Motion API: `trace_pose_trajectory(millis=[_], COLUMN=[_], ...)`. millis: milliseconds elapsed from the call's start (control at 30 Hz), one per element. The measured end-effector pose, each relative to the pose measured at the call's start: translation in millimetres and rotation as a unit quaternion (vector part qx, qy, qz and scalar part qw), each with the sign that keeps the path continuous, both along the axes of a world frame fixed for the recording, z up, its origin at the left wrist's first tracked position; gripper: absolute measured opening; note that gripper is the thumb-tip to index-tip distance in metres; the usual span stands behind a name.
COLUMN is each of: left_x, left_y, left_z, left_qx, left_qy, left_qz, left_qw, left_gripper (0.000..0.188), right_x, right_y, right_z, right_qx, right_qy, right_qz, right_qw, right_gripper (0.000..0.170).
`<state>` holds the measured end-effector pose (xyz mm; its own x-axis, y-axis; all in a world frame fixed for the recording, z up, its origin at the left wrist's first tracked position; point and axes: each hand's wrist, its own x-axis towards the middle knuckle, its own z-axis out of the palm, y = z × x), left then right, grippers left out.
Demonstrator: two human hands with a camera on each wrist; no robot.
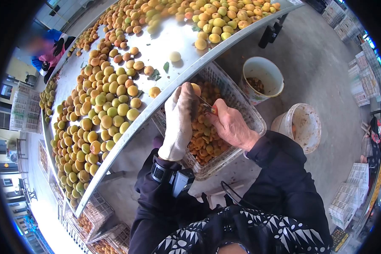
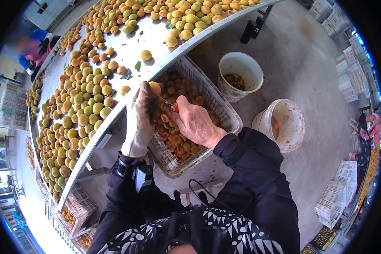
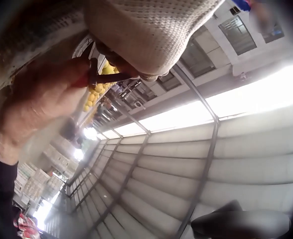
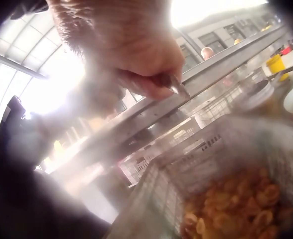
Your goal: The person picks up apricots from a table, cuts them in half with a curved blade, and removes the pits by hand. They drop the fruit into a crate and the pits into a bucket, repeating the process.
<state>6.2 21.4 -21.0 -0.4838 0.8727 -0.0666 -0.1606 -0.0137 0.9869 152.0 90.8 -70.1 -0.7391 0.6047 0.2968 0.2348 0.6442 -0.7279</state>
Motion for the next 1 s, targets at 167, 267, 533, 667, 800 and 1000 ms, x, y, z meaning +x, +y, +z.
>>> trace_pose_trajectory(millis=[167,267,533,667,800,1000], left_x=[-6,-4,9,4,-13,-12], left_y=[0,-1,5,3,1,-2], left_z=[-9,0,2,-9,-10,2], left_qx=[0.007,-0.019,0.002,0.019,-0.010,0.029], left_qy=[-0.110,-0.041,0.074,0.002,-0.007,0.235], left_qz=[-0.052,-0.055,0.088,0.111,0.108,0.046], left_qw=[0.993,0.997,0.993,0.994,0.994,0.970], left_gripper=[0.055,0.056,0.047,0.053,0.050,0.034], right_x=[0,1,-2,-5,0,-11], right_y=[0,-2,-7,-5,-6,4], right_z=[-4,-5,-3,-10,-18,23], right_qx=[0.026,0.022,0.018,0.027,0.027,-0.168], right_qy=[-0.007,0.006,0.016,-0.017,0.003,0.142], right_qz=[-0.009,-0.016,-0.015,-0.019,-0.049,-0.138], right_qw=[1.000,1.000,1.000,0.999,0.998,0.966], right_gripper=[0.026,0.026,0.026,0.026,0.026,0.026])
